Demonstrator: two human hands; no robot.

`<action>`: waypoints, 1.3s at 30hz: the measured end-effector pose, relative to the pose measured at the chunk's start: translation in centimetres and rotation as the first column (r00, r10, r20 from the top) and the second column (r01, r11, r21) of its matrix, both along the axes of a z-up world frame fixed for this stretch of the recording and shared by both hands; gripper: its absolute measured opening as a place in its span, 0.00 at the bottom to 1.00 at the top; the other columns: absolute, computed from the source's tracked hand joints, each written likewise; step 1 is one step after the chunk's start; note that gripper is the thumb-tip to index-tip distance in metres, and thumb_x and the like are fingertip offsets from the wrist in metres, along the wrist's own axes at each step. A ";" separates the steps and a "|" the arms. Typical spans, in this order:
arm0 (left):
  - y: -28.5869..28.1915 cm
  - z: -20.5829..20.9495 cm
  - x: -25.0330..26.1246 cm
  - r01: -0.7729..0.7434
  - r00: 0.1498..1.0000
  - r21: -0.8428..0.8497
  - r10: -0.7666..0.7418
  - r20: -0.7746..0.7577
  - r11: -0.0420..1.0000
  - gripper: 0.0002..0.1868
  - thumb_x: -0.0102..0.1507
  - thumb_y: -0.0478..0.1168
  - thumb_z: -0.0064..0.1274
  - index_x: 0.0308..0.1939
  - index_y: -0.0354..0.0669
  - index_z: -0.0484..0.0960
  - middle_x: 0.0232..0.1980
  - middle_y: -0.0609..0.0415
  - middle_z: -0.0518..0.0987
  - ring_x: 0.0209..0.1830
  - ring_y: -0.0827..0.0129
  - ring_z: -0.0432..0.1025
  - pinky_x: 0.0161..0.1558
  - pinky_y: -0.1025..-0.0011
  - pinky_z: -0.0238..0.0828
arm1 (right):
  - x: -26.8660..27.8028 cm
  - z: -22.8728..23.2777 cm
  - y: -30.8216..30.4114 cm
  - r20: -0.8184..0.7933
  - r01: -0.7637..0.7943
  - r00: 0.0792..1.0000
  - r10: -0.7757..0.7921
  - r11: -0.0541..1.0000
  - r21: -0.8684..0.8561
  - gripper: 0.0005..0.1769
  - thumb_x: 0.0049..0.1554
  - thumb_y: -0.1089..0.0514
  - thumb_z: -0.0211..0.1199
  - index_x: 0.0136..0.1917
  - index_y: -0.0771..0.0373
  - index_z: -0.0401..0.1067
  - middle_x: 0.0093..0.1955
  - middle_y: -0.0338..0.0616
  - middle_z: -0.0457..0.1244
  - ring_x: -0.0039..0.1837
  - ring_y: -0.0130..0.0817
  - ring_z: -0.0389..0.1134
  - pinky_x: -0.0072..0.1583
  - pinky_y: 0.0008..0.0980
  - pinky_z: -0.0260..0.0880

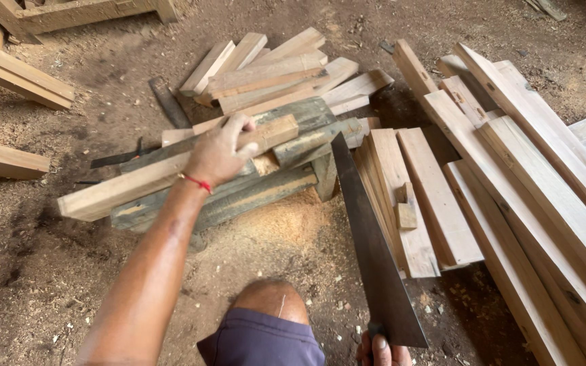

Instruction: The person saws a piece of wood on a wooden bench using a handsaw.

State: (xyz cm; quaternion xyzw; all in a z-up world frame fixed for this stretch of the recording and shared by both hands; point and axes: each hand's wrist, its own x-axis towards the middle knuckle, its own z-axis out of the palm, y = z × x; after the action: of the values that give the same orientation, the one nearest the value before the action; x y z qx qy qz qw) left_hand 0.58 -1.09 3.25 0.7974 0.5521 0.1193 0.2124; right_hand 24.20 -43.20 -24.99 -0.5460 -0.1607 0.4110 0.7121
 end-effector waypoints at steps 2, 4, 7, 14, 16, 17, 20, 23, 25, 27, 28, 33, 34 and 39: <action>1.8 0.7 -0.9 0.079 0.992 0.064 -0.085 0.096 0.995 0.15 0.68 0.47 0.52 0.57 0.48 0.78 0.58 0.49 0.82 0.53 0.59 0.78 0.57 0.57 0.78 | 0.2 -2.4 -0.5 -0.028 0.035 0.999 -0.035 0.999 -0.005 0.35 0.62 0.54 0.56 0.81 0.59 0.55 0.39 0.49 0.64 0.32 0.26 0.61 0.32 0.26 0.65; 3.3 0.4 -1.2 0.074 0.996 0.052 -0.077 0.052 0.996 0.20 0.68 0.50 0.52 0.62 0.52 0.75 0.64 0.47 0.78 0.63 0.59 0.75 0.66 0.56 0.72 | 1.1 -4.4 -0.7 -0.072 0.037 0.997 -0.040 0.998 -0.049 0.36 0.61 0.56 0.55 0.80 0.58 0.54 0.48 0.50 0.66 0.37 0.28 0.66 0.36 0.28 0.71; 4.4 -0.8 -0.8 0.002 0.987 -0.004 -0.002 -0.160 1.000 0.35 0.68 0.61 0.46 0.77 0.57 0.59 0.76 0.42 0.62 0.74 0.49 0.61 0.72 0.46 0.54 | 2.1 -4.4 -0.1 0.061 0.028 0.998 -0.023 0.996 -0.086 0.35 0.61 0.57 0.54 0.79 0.57 0.53 0.60 0.49 0.65 0.46 0.30 0.69 0.45 0.30 0.74; 3.3 -3.6 -0.4 -0.040 0.976 -0.026 0.034 -0.215 0.999 0.50 0.64 0.76 0.32 0.82 0.54 0.50 0.84 0.42 0.49 0.82 0.39 0.45 0.79 0.35 0.32 | -2.2 5.8 1.5 0.343 -0.014 0.939 0.012 1.000 0.003 0.26 0.64 0.58 0.56 0.74 0.66 0.65 0.43 0.56 0.63 0.38 0.29 0.61 0.39 0.28 0.63; 3.2 -3.9 -0.6 -0.033 0.980 -0.016 0.029 -0.196 0.999 0.58 0.59 0.81 0.37 0.82 0.49 0.49 0.84 0.38 0.49 0.83 0.38 0.43 0.79 0.35 0.31 | -2.8 8.7 2.7 -0.025 -0.115 0.993 0.114 0.993 -0.023 0.25 0.62 0.58 0.55 0.72 0.66 0.68 0.32 0.50 0.62 0.27 0.24 0.56 0.29 0.26 0.58; 3.2 -4.2 -0.6 -0.010 0.981 -0.004 0.009 -0.195 1.000 0.66 0.54 0.84 0.42 0.82 0.45 0.48 0.83 0.36 0.47 0.83 0.38 0.41 0.79 0.35 0.29 | -2.8 9.9 3.4 -0.055 -0.160 0.986 0.159 0.987 -0.016 0.25 0.62 0.57 0.55 0.71 0.66 0.67 0.31 0.46 0.60 0.27 0.23 0.55 0.30 0.26 0.57; 3.5 -4.6 -1.3 0.033 0.971 -0.031 -0.040 -0.236 0.999 0.82 0.38 0.87 0.56 0.81 0.41 0.43 0.83 0.34 0.44 0.84 0.39 0.38 0.78 0.36 0.28 | -2.7 12.5 5.5 -0.013 -0.269 0.963 0.268 0.960 -0.074 0.22 0.64 0.55 0.54 0.67 0.70 0.67 0.31 0.43 0.60 0.27 0.24 0.55 0.30 0.26 0.56; 3.8 -4.6 -1.7 0.089 0.961 -0.018 -0.090 -0.260 0.996 0.89 0.31 0.85 0.65 0.81 0.41 0.38 0.83 0.33 0.42 0.83 0.40 0.36 0.77 0.37 0.27 | -3.1 14.0 6.3 -0.047 -0.290 0.957 0.286 0.950 -0.116 0.25 0.62 0.52 0.55 0.69 0.64 0.65 0.31 0.41 0.59 0.27 0.24 0.54 0.30 0.26 0.54; 3.7 -4.7 -1.7 0.107 0.962 0.006 -0.102 -0.252 0.994 0.89 0.31 0.83 0.67 0.81 0.41 0.37 0.82 0.31 0.42 0.83 0.40 0.36 0.77 0.38 0.27 | -3.5 14.4 6.4 -0.072 -0.292 0.956 0.285 0.949 -0.119 0.26 0.61 0.51 0.55 0.70 0.60 0.65 0.30 0.39 0.58 0.27 0.23 0.53 0.29 0.25 0.54; 3.4 -4.7 -1.6 0.098 0.968 0.025 -0.090 -0.235 0.995 0.87 0.33 0.81 0.68 0.81 0.42 0.38 0.82 0.30 0.42 0.83 0.40 0.37 0.78 0.39 0.27 | -3.6 14.3 6.3 -0.056 -0.303 0.953 0.298 0.947 -0.111 0.25 0.61 0.50 0.55 0.70 0.60 0.66 0.29 0.38 0.57 0.27 0.23 0.54 0.30 0.25 0.55; 3.2 -4.5 -1.5 0.086 0.968 0.014 -0.080 -0.237 0.996 0.87 0.33 0.81 0.68 0.81 0.42 0.38 0.82 0.31 0.42 0.83 0.38 0.37 0.77 0.38 0.28 | -3.5 14.0 6.6 0.039 -0.322 0.943 0.331 0.935 -0.146 0.23 0.62 0.49 0.54 0.66 0.61 0.66 0.28 0.38 0.57 0.26 0.23 0.55 0.29 0.26 0.56; 2.5 -3.9 -1.4 0.088 0.975 0.032 -0.079 -0.209 0.996 0.85 0.36 0.82 0.67 0.80 0.39 0.38 0.82 0.30 0.41 0.83 0.37 0.35 0.76 0.34 0.26 | -2.9 12.9 7.6 0.449 -0.335 0.768 0.457 0.884 -0.327 0.22 0.64 0.44 0.46 0.56 0.62 0.68 0.24 0.39 0.61 0.23 0.25 0.60 0.26 0.29 0.62; 2.6 -4.0 -1.5 0.080 0.975 0.026 -0.073 -0.211 0.996 0.86 0.35 0.82 0.67 0.80 0.39 0.39 0.82 0.31 0.41 0.83 0.38 0.35 0.77 0.35 0.27 | -3.1 12.9 7.8 0.486 -0.330 0.740 0.465 0.881 -0.340 0.22 0.64 0.44 0.44 0.57 0.62 0.67 0.23 0.39 0.61 0.23 0.26 0.61 0.25 0.30 0.63; 3.3 -5.5 -1.4 0.090 0.971 0.100 -0.064 -0.232 0.991 0.88 0.35 0.84 0.67 0.79 0.31 0.40 0.81 0.28 0.41 0.82 0.38 0.34 0.76 0.38 0.24 | -4.9 15.8 13.8 0.507 -0.331 0.642 0.575 0.804 -0.494 0.25 0.68 0.46 0.39 0.52 0.67 0.68 0.24 0.41 0.62 0.23 0.29 0.61 0.24 0.35 0.62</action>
State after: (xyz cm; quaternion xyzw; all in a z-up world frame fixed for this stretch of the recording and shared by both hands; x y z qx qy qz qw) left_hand -0.77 2.19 -2.21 0.8372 0.5340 0.0488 0.1078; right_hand 19.27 -29.37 -9.14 -0.7115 -0.4477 0.3915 0.3743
